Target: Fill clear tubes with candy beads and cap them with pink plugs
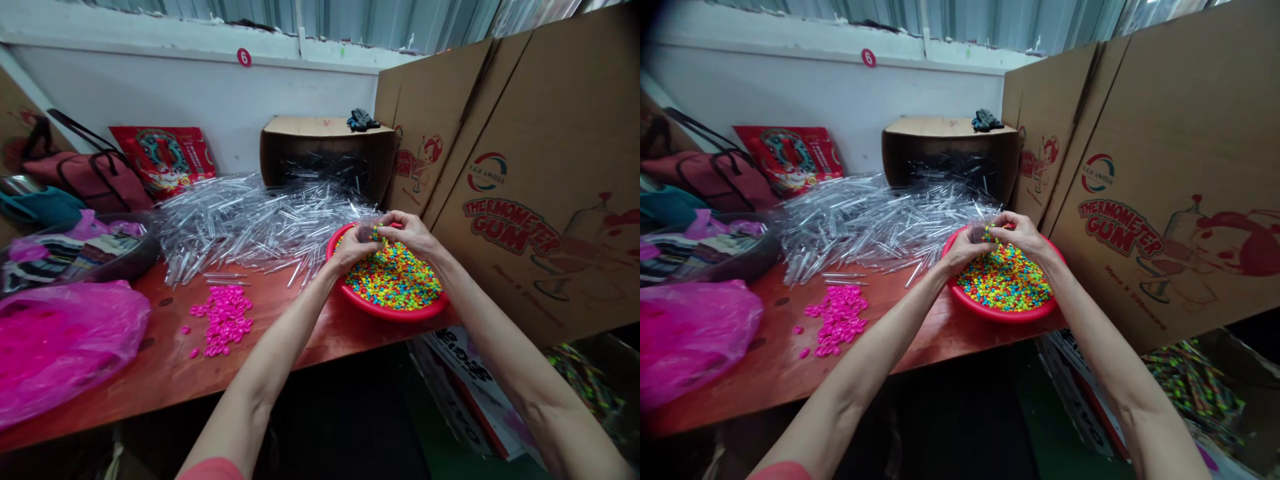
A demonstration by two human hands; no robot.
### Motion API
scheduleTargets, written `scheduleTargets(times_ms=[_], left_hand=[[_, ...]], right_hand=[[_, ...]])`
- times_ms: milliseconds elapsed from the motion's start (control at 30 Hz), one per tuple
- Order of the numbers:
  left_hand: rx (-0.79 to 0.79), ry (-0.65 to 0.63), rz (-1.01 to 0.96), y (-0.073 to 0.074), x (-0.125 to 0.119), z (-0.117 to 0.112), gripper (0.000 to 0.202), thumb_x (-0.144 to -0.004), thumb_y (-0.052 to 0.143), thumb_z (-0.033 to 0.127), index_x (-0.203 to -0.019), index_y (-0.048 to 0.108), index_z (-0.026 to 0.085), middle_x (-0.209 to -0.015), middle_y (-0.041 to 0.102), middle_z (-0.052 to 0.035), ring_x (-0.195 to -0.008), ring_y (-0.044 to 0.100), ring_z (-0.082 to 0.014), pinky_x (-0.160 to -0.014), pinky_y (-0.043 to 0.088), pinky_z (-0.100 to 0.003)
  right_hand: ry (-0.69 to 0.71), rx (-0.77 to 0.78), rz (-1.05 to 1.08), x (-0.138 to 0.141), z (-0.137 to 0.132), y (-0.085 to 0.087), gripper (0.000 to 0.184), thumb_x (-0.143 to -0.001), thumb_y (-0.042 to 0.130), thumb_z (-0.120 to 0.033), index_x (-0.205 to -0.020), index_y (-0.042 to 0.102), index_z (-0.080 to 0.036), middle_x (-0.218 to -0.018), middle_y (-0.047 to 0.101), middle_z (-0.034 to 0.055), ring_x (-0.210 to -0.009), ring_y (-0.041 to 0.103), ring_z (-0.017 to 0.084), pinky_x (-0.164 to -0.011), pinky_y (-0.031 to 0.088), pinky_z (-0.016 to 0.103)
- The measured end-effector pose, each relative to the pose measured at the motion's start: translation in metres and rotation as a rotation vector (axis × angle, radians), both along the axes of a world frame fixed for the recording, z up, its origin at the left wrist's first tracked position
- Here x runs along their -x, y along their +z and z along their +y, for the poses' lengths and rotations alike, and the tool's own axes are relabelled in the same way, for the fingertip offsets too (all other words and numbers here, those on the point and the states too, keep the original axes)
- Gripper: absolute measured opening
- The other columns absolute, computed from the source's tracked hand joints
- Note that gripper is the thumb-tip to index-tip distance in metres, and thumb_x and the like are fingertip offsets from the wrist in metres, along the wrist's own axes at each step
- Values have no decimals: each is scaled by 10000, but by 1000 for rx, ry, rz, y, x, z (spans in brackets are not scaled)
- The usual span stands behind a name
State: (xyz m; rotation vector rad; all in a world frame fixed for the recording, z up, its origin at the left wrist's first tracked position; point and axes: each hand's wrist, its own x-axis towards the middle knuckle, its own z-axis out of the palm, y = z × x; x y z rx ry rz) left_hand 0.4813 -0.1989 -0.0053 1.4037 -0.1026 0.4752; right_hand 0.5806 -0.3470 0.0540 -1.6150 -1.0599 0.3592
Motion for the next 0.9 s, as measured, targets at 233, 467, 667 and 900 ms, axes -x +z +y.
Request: scheduleTargets(times_ms=[233,467,667,900], left_hand=[[8,-50,66,-1,-1,1,428,-616,894,236,-1009,739,173,-1010,742,-70,-873,666,-192,-863,514,-356],[-15,55,72,-6,-2,3,326,-640,879,227,-924,728,170,-874,713,-48,-770,628,-158,-781,499,-322],[105,127,49,-5,-3,3,390,-626,881,245,-966,702,177,-866,705,-3,-712,605,-114,-739,497,-278],[138,174,9,-14,-11,8,378,-642,856,254,-975,692,179,-898,722,-8,-699,617,-107,-698,498,-252]], right_hand=[[-144,-136,-3,-7,10,5,353,-707,781,-492,-844,601,-220,-826,618,13,-743,553,156,-702,491,316],[-278,-345,-180,-40,-12,50,264,-823,707,-477,-944,628,-256,-893,685,29,-685,577,143,-629,490,298],[-103,454,-555,-49,-42,15,73,-821,700,-289,-849,719,-225,-791,715,28,-726,648,189,-653,487,298],[64,665,-633,-37,-24,-32,43,-789,712,-198,-824,722,-222,-860,738,43,-811,672,211,-735,527,319]])
